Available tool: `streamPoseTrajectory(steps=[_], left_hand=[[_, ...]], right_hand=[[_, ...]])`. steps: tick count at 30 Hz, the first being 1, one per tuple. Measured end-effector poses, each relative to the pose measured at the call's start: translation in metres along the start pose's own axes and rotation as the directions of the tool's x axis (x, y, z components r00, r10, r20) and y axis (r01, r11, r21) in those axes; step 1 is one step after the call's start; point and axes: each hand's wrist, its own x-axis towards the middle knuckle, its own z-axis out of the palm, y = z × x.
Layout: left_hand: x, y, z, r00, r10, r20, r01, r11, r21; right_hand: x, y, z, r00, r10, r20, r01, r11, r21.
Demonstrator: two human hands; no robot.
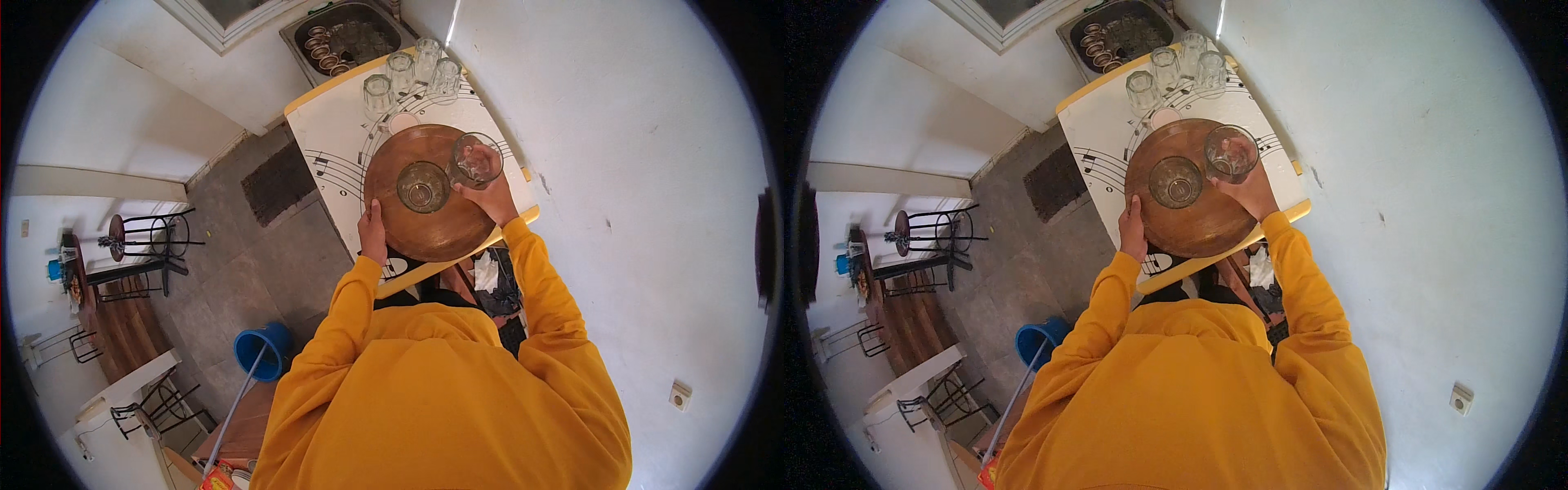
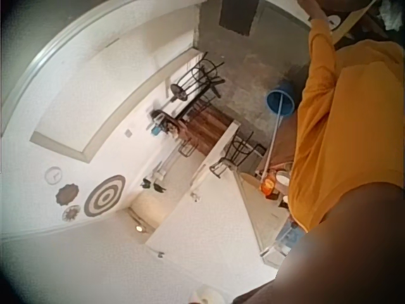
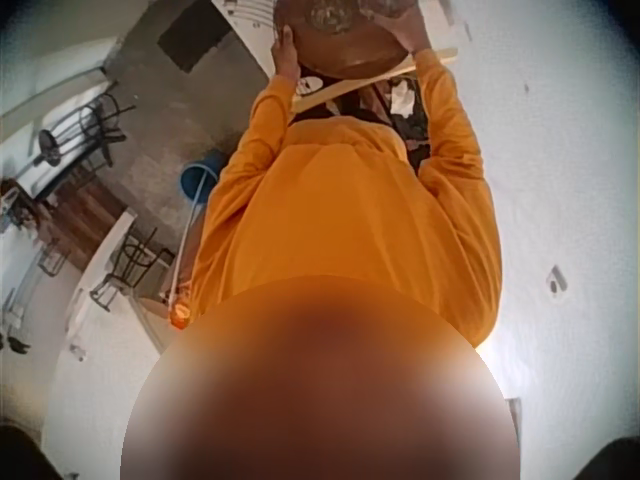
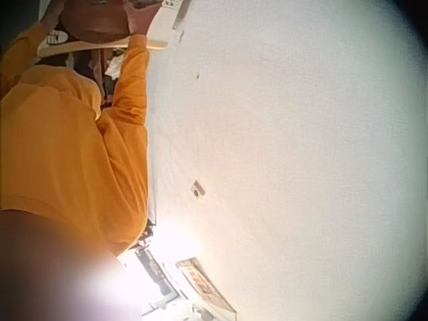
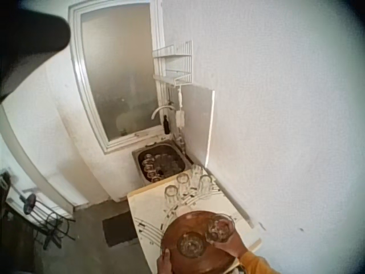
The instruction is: Placing clean glassware onto a tray and moving them to a dining table.
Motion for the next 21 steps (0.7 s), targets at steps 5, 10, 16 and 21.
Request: streamPoseTrajectory(steps=[5,10,16,21], left_hand=[[0.003,0.001,-0.001,1.0,0.007,0.012,-0.007,1.0,-0.012],[0.008,-0.002,-0.006,1.0,-0.005,0.006,0.005,1.0,-0.004],[0.009,-0.001,-0.005,1.0,0.015,0.025,-0.015,1.0,0.001],[0.007,0.003,0.001,0.999,0.012,0.04,-0.011,1.0,-0.018]], right_hand=[[-0.004,0.017,-0.002,1.0,-0.017,0.023,0.017,1.0,-0.019],[-0.009,0.01,0.0,0.998,-0.003,0.059,0.007,0.997,-0.072],[-0.009,0.013,-0.004,0.998,0.006,0.068,0.002,0.994,-0.108],[-0.008,0.022,-0.009,0.998,-0.015,0.068,0.023,0.992,-0.127]])
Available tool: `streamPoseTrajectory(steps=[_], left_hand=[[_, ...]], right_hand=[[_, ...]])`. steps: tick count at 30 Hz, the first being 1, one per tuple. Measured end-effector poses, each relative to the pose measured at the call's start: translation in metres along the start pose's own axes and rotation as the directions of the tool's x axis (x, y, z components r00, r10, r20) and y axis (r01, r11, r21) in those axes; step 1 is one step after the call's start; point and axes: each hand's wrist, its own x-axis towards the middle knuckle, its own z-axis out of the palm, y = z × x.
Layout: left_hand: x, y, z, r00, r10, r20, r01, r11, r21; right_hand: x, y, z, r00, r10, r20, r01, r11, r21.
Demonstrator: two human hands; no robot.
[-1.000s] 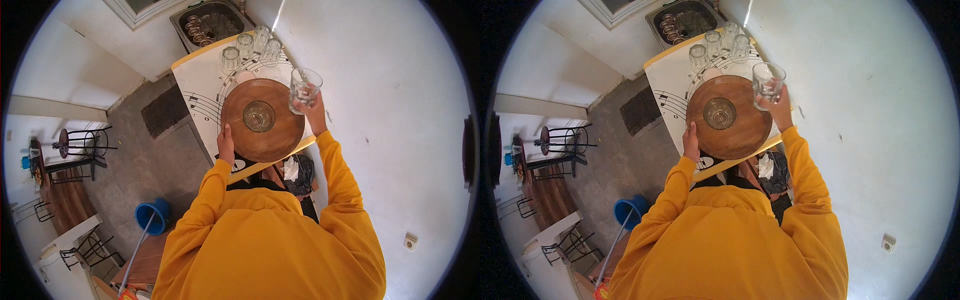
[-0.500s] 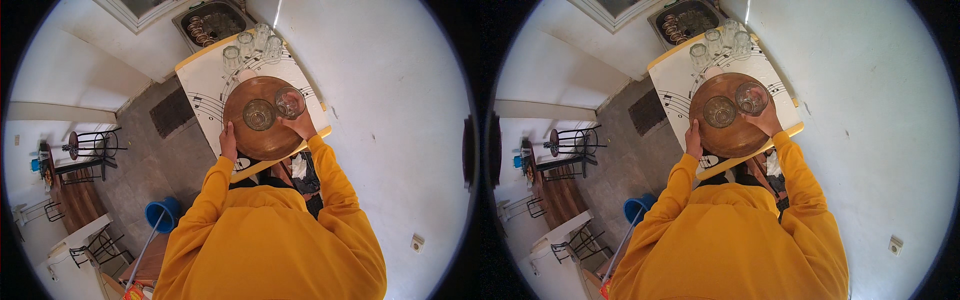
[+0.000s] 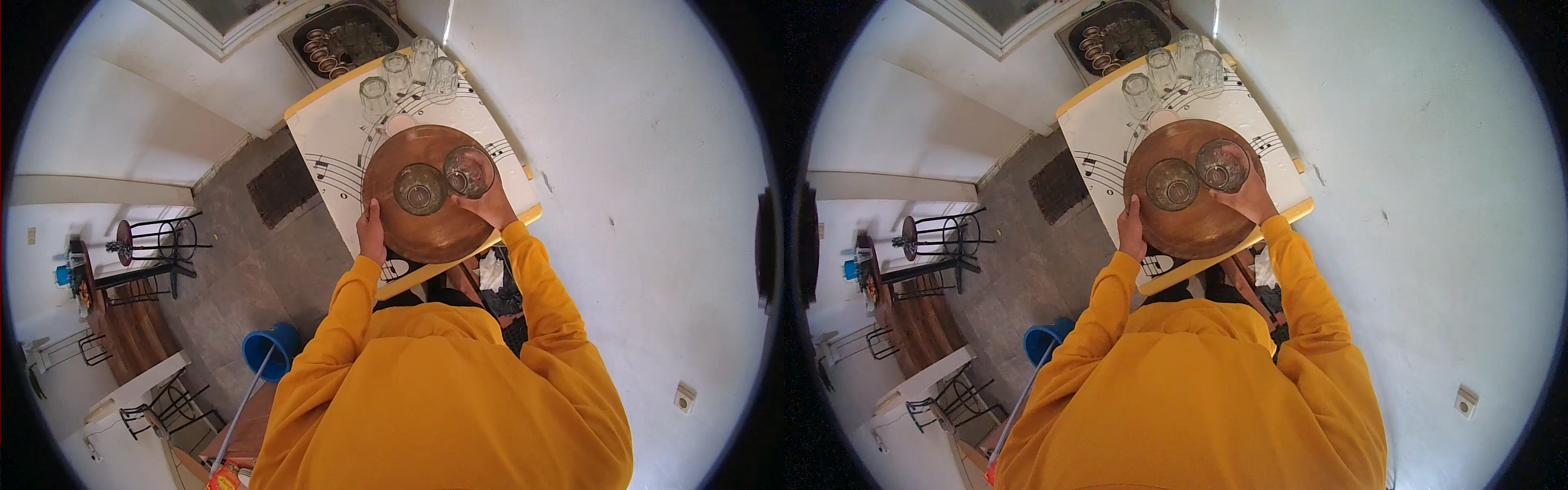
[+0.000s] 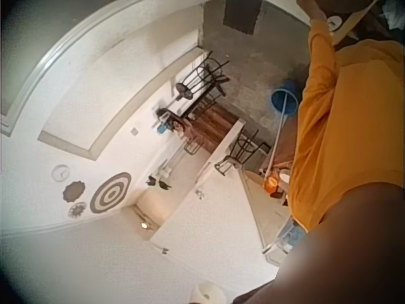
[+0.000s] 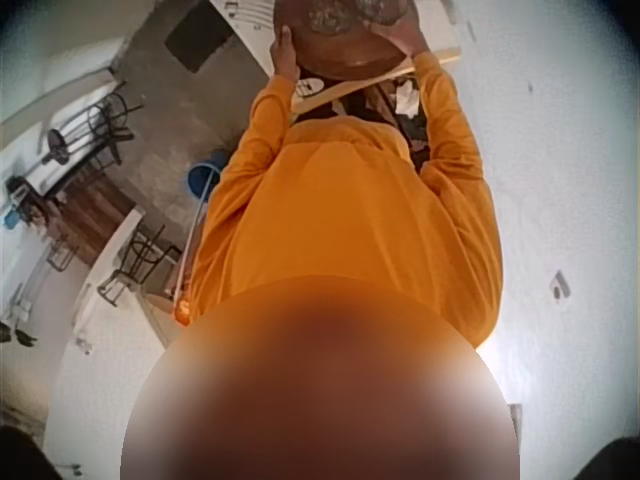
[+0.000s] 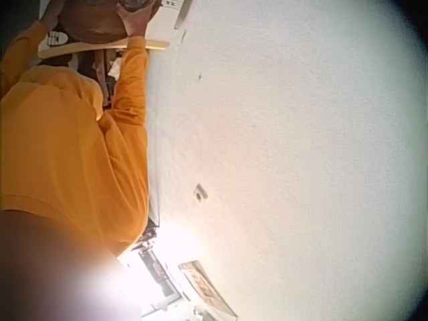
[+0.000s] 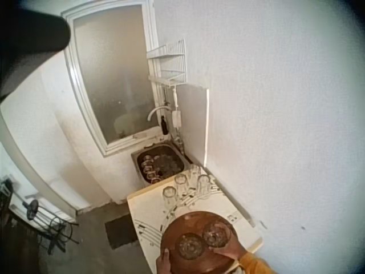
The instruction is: Placing clean glassware onto a tray and moving them to a dining table.
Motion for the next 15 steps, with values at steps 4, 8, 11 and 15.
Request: streamPoseTrajectory(steps=[4,8,11,15], left_hand=[[0.003,-0.001,-0.004,1.0,0.0,0.011,0.0,1.0,0.003],[0.002,-0.001,-0.003,1.0,-0.003,-0.02,0.004,0.999,0.039],[-0.001,0.002,0.002,1.0,0.017,-0.025,-0.016,0.998,0.065],[0.003,0.001,0.002,1.0,-0.002,-0.02,0.004,0.997,0.073]], right_hand=[[-0.001,-0.01,-0.003,0.998,0.054,0.035,-0.055,0.998,0.031],[-0.01,-0.014,-0.021,0.997,-0.082,-0.001,0.079,0.964,-0.256],[-0.015,0.008,-0.038,0.978,-0.146,-0.148,0.077,0.917,-0.391],[-0.007,0.052,-0.039,0.932,0.175,-0.319,-0.231,0.961,-0.149]])
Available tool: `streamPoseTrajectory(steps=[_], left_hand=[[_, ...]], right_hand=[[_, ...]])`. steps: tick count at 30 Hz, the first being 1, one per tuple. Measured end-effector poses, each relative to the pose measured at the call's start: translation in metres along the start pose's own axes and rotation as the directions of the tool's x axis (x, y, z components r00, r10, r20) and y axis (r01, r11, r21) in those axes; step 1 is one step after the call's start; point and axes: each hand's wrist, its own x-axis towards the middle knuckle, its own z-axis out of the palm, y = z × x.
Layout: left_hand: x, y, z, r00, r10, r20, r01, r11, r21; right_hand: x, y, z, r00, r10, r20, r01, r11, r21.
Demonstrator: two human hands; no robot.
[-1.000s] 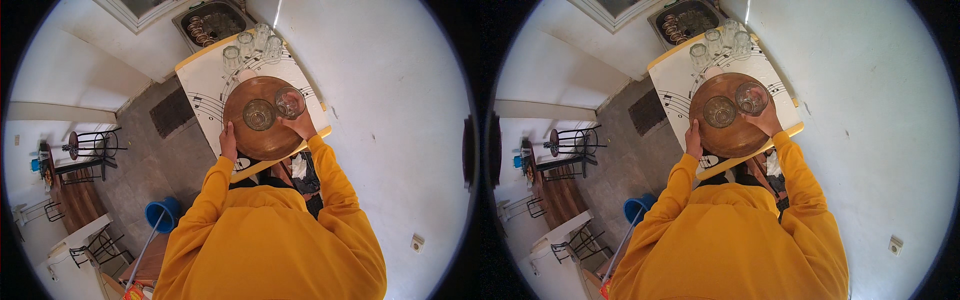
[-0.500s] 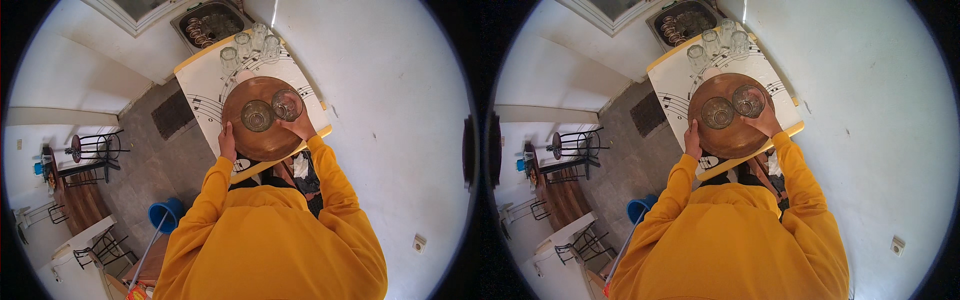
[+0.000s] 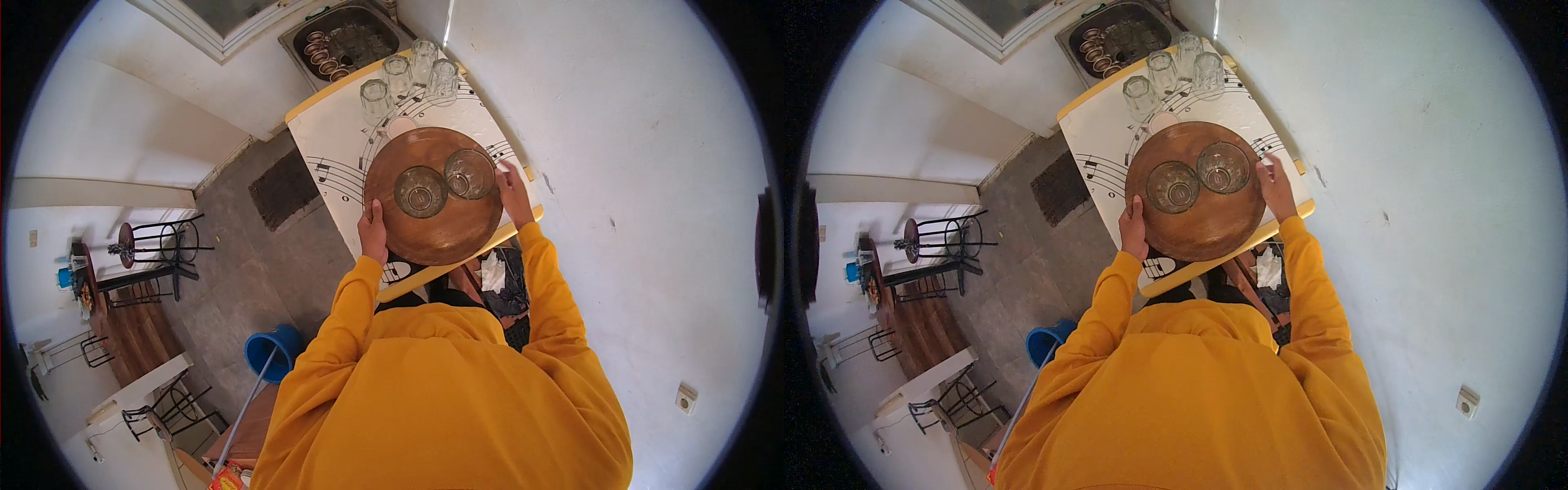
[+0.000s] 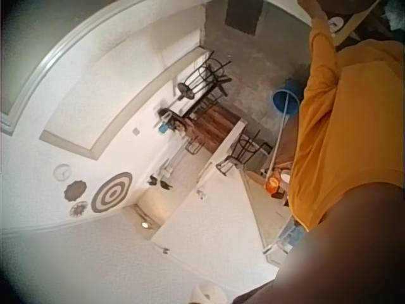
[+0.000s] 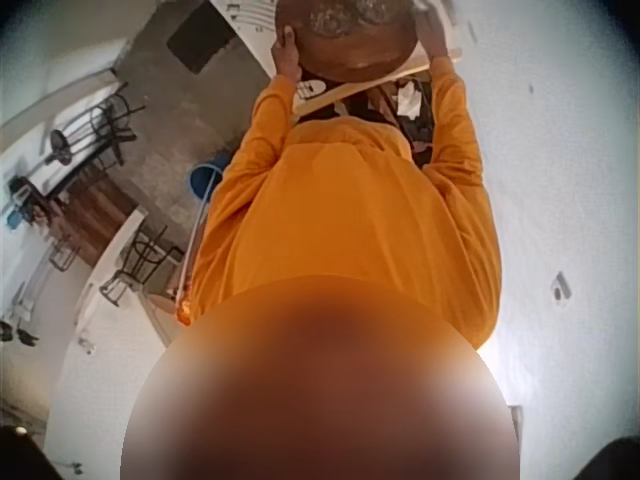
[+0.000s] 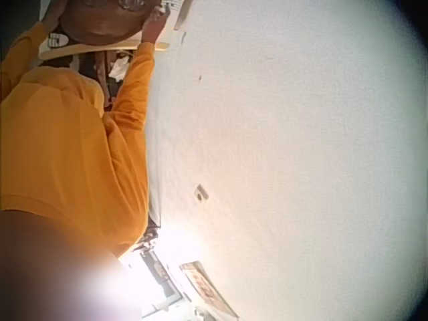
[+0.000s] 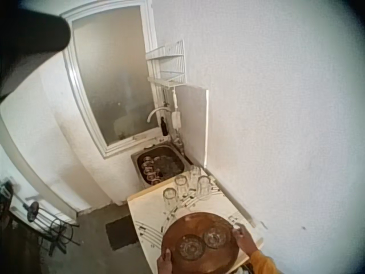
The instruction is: Placing clean glassware onto a tray and moving them to a dining table.
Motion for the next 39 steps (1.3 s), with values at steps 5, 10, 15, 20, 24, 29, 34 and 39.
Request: streamPoseTrajectory(steps=[5,10,15,20,24,29,34,39], left_hand=[[0.005,-0.001,-0.001,0.993,0.117,-0.002,-0.116,0.992,0.056],[0.002,0.005,0.003,0.994,0.099,-0.038,-0.096,0.992,0.083],[0.0,0.014,0.003,0.996,0.088,-0.013,-0.088,0.995,0.048],[-0.007,0.035,0.009,0.996,0.064,0.064,-0.075,0.979,0.191],[-0.012,0.043,0.015,0.982,0.042,0.183,-0.077,0.979,0.191],[-0.03,0.045,0.026,0.954,-0.013,0.3,-0.061,0.97,0.237],[-0.058,0.034,0.04,0.926,-0.086,0.368,-0.027,0.956,0.291],[-0.102,0.012,0.062,0.884,-0.09,0.459,-0.109,0.915,0.389]], right_hand=[[0.006,0.017,0.025,0.999,0.035,-0.019,-0.036,0.999,-0.008],[-0.007,0.015,0.026,0.992,-0.029,-0.121,0.024,0.999,-0.043],[-0.025,0.006,0.021,0.983,0.025,-0.181,-0.042,0.995,-0.094],[-0.055,-0.009,0.012,0.956,0.048,-0.291,-0.057,0.998,-0.022],[-0.088,-0.031,-0.002,0.923,0.136,-0.36,-0.173,0.982,-0.072],[-0.138,-0.074,-0.014,0.859,0.217,-0.464,-0.248,0.969,-0.006],[-0.196,-0.076,-0.039,0.809,0.18,-0.56,-0.231,0.973,-0.02],[-0.261,-0.066,-0.071,0.753,0.198,-0.628,-0.266,0.964,-0.015]])
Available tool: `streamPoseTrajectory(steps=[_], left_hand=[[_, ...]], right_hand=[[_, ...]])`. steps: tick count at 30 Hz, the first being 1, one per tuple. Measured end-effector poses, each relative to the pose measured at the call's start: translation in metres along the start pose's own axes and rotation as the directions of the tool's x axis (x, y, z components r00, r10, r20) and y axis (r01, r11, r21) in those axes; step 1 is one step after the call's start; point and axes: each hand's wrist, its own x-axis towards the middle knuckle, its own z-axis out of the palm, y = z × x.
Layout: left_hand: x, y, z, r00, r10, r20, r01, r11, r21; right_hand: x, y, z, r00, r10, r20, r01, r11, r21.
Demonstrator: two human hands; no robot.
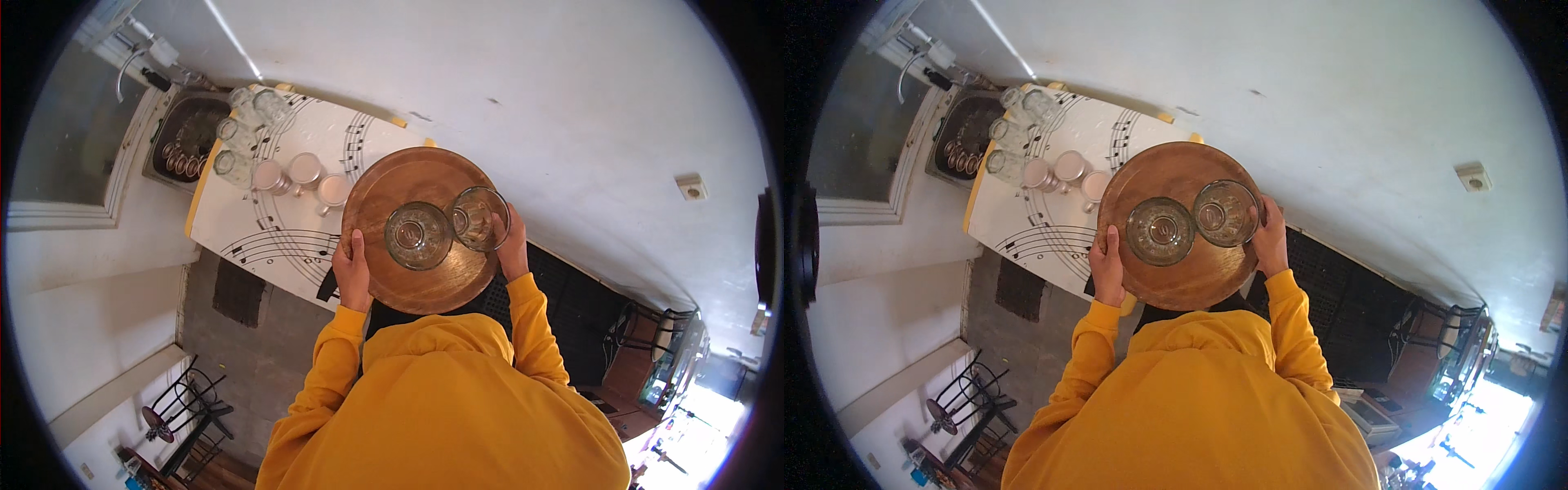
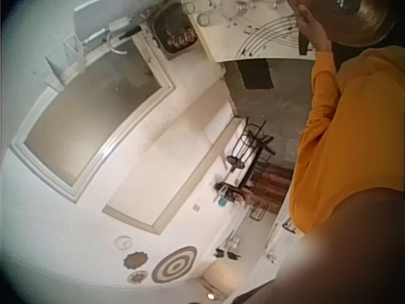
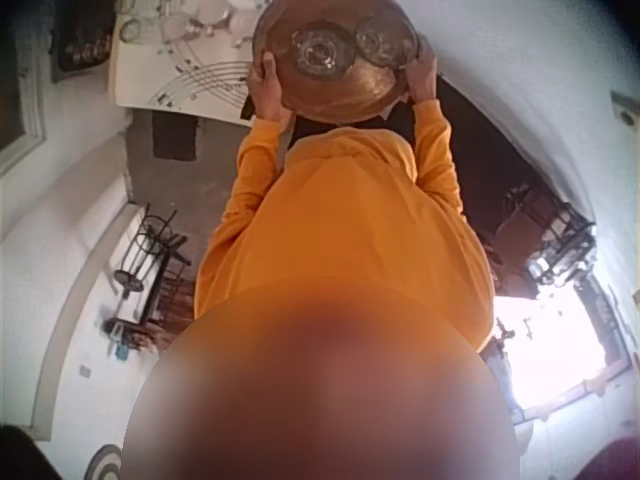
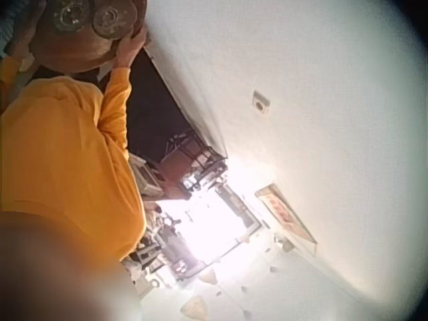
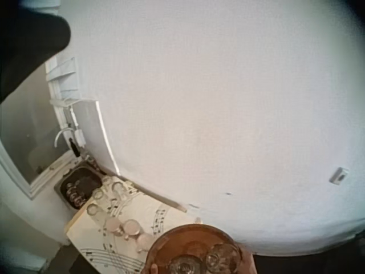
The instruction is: Placing clean glassware onto a tray and moving them to a dining table.
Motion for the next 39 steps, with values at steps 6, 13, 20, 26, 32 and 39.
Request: streamPoseTrajectory(steps=[6,13,20,26,32,39], left_hand=[[-0.047,-0.028,0.074,0.999,0.002,0.049,-0.008,0.993,0.12],[-0.111,-0.092,0.166,0.991,-0.019,0.131,0.006,0.995,0.101],[-0.153,-0.124,0.255,0.961,-0.029,0.275,-0.004,0.993,0.122],[-0.164,-0.121,0.312,0.915,-0.117,0.387,-0.026,0.938,0.346],[-0.168,-0.133,0.353,0.83,-0.207,0.518,-0.048,0.898,0.436],[-0.195,-0.152,0.401,0.761,-0.25,0.598,-0.117,0.855,0.505]], right_hand=[[-0.022,0.052,-0.087,0.994,0.094,-0.058,-0.089,0.993,0.083],[-0.05,0.102,-0.209,0.981,0.082,-0.178,-0.072,0.996,0.06],[-0.083,0.142,-0.307,0.939,0.178,-0.295,-0.148,0.982,0.118],[-0.112,0.169,-0.346,0.857,0.256,-0.447,-0.202,0.965,0.166],[-0.146,0.188,-0.361,0.751,0.377,-0.542,-0.309,0.926,0.217],[-0.172,0.205,-0.396,0.648,0.449,-0.615,-0.345,0.893,0.289]])
